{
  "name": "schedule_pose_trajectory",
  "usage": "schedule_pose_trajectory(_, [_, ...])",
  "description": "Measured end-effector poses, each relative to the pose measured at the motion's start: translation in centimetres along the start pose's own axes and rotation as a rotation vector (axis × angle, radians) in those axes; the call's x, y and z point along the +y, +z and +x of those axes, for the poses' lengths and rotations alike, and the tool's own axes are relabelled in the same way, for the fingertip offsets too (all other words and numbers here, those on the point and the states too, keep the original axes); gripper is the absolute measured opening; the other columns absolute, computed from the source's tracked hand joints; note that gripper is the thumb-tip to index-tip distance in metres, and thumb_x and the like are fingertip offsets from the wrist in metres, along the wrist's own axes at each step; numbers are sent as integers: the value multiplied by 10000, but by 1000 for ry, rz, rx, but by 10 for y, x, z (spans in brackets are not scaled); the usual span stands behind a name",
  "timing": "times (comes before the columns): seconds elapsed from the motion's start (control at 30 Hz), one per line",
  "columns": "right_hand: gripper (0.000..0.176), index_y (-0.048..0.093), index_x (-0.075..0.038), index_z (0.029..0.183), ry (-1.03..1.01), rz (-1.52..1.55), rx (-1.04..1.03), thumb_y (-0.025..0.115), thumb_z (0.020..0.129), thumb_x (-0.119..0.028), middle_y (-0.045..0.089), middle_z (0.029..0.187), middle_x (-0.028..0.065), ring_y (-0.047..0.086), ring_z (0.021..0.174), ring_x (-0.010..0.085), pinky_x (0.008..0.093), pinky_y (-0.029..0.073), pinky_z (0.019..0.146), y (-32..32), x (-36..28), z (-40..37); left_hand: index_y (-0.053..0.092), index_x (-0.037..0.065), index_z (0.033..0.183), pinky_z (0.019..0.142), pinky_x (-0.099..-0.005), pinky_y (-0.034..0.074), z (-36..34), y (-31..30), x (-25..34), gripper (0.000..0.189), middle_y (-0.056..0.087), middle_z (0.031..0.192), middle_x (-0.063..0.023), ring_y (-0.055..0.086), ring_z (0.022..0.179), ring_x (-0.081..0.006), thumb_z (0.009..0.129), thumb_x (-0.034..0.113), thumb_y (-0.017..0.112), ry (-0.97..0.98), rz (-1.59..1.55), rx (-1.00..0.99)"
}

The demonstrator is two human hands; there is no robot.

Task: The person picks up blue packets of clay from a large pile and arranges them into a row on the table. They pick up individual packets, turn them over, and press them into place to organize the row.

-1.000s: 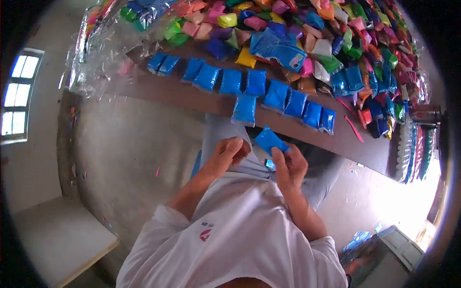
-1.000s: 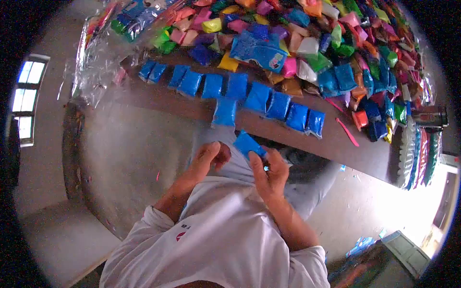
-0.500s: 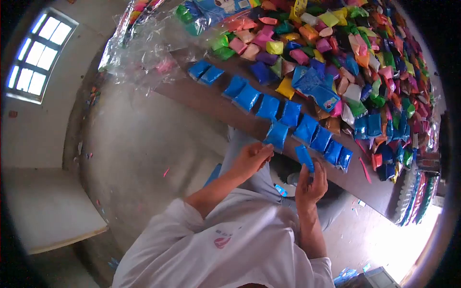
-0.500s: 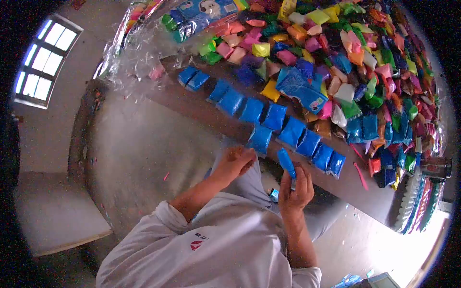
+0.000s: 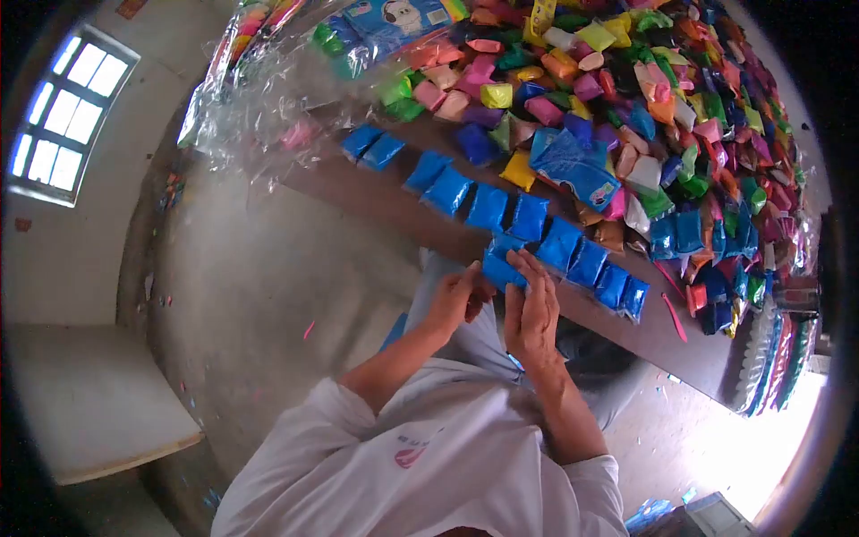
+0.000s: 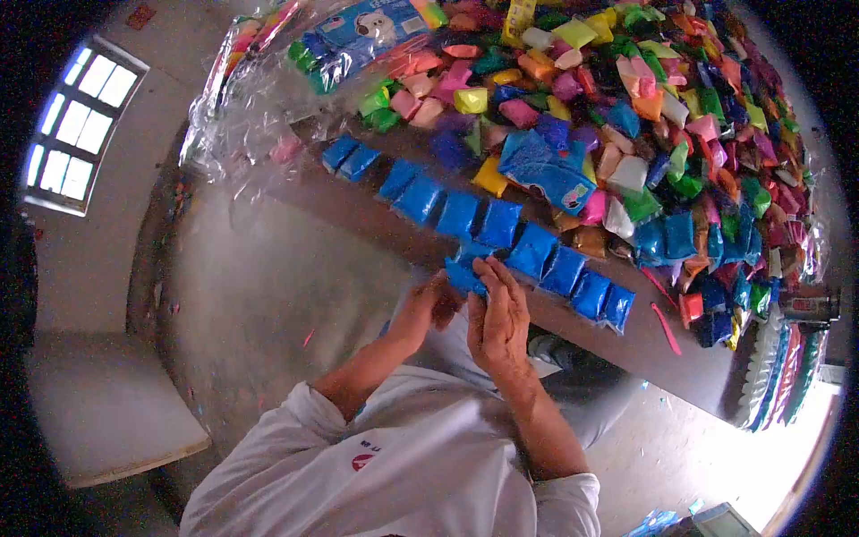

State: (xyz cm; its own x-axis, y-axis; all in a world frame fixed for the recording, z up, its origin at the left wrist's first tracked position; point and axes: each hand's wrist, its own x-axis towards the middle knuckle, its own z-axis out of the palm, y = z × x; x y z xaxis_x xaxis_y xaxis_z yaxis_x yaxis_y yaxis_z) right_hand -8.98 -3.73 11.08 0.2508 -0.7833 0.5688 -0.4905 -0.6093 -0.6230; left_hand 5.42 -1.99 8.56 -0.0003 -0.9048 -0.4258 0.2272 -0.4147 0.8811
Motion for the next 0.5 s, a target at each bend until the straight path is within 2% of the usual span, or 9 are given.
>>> schedule_pose_trajectory(0.17, [284,463,75,1081,50,84,-6,505,801,43,560,1065,206,534,998,383,425,432,859,4,-3,-7,589,22,698,378,-223,308,2,-4,-4,531,533,572,-41,441,418,-95,916,460,384,-77,-90,27])
schedule_pose_trajectory(0.23, [280,462,77,1080,46,103,18,501,804,46,563,1047,214,541,983,384,421,436,851,8,-6,-11,576,62,728,413,-240,339,4,-11,-7,483,546,597,-35,463,459,-103,897,485,411,-102,-97,-62])
schedule_pose_trajectory(0.37, [260,463,80,1082,133,245,56,487,827,36,557,1011,250,558,928,376,385,455,802,15,-15,-10,574,70,746,412,-240,337,0,-15,-6,462,545,598,-31,464,461,-106,890,482,425,-21,-66,-63])
schedule_pose_trajectory(0.43, [252,461,85,1081,135,269,42,482,836,30,553,1005,258,564,912,365,372,462,781,15,-19,-11,512,87,682,391,-225,298,-4,-13,2,460,476,553,-9,422,442,-84,905,477,414,-45,-142,61])
schedule_pose_trajectory(0.5, [251,459,103,1079,608,359,-110,490,839,36,525,1051,284,562,905,354,372,468,761,14,-28,-20,513,91,681,390,-223,296,-6,-21,2,450,477,555,-4,420,442,-78,904,471,424,-5,-131,80])
